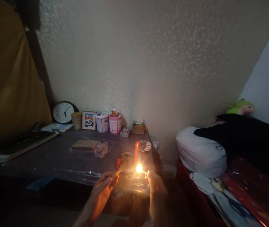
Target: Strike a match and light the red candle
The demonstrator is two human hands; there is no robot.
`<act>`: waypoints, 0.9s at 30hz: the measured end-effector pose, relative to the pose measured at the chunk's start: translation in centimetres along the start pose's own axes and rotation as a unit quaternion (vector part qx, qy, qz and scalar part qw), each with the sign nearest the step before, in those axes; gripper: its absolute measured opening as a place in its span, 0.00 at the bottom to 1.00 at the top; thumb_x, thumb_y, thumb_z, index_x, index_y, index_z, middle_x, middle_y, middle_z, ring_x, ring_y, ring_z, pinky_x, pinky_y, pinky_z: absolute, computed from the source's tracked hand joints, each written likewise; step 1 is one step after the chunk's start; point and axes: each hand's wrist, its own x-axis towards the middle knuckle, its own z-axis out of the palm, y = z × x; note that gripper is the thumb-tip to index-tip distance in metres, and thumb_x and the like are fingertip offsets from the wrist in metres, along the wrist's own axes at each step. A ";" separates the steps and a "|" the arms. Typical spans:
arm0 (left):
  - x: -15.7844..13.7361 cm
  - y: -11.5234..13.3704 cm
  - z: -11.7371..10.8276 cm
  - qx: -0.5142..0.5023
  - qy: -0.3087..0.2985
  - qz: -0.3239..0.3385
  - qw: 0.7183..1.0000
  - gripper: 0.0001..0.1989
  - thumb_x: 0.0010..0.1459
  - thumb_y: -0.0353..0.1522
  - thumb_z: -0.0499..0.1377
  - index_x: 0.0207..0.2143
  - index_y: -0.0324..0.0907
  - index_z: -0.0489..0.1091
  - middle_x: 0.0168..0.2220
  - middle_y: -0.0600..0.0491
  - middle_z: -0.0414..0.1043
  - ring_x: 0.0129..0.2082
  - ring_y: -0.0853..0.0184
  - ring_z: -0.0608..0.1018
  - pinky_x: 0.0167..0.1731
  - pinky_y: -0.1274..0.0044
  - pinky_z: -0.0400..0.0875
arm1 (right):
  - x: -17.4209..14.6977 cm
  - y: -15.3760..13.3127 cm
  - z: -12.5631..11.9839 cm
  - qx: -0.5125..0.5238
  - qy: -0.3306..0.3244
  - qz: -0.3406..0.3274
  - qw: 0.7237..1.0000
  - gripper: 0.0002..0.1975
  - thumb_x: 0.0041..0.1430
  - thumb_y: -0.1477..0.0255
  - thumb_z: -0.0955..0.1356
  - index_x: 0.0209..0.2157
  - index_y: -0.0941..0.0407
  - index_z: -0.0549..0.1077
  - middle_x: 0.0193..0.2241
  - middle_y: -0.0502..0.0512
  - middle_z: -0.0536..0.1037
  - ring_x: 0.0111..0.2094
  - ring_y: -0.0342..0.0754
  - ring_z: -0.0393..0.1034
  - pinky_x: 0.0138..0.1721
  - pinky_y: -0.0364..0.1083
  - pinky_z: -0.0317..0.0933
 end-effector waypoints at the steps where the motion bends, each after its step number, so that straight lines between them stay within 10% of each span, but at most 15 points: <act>1: 0.0 0.0 -0.1 0.004 0.001 0.000 1.000 0.06 0.55 0.32 0.57 0.34 0.42 0.73 0.37 0.53 0.70 0.43 0.64 0.68 0.51 0.70 0.56 | 0.1 0.0 -0.1 -0.002 0.000 0.006 1.000 0.14 0.46 0.60 0.71 0.30 0.56 0.77 0.27 0.51 0.79 0.29 0.49 0.73 0.29 0.44 0.67; 27: 0.5 -2.4 -0.2 0.162 -0.035 -0.115 0.979 0.14 0.43 0.42 0.65 0.27 0.42 0.70 0.22 0.59 0.67 0.25 0.70 0.66 0.28 0.78 0.55 | 2.9 -3.0 1.8 0.064 -0.041 0.072 0.995 0.13 0.41 0.63 0.73 0.26 0.58 0.76 0.25 0.51 0.77 0.26 0.47 0.73 0.29 0.44 0.68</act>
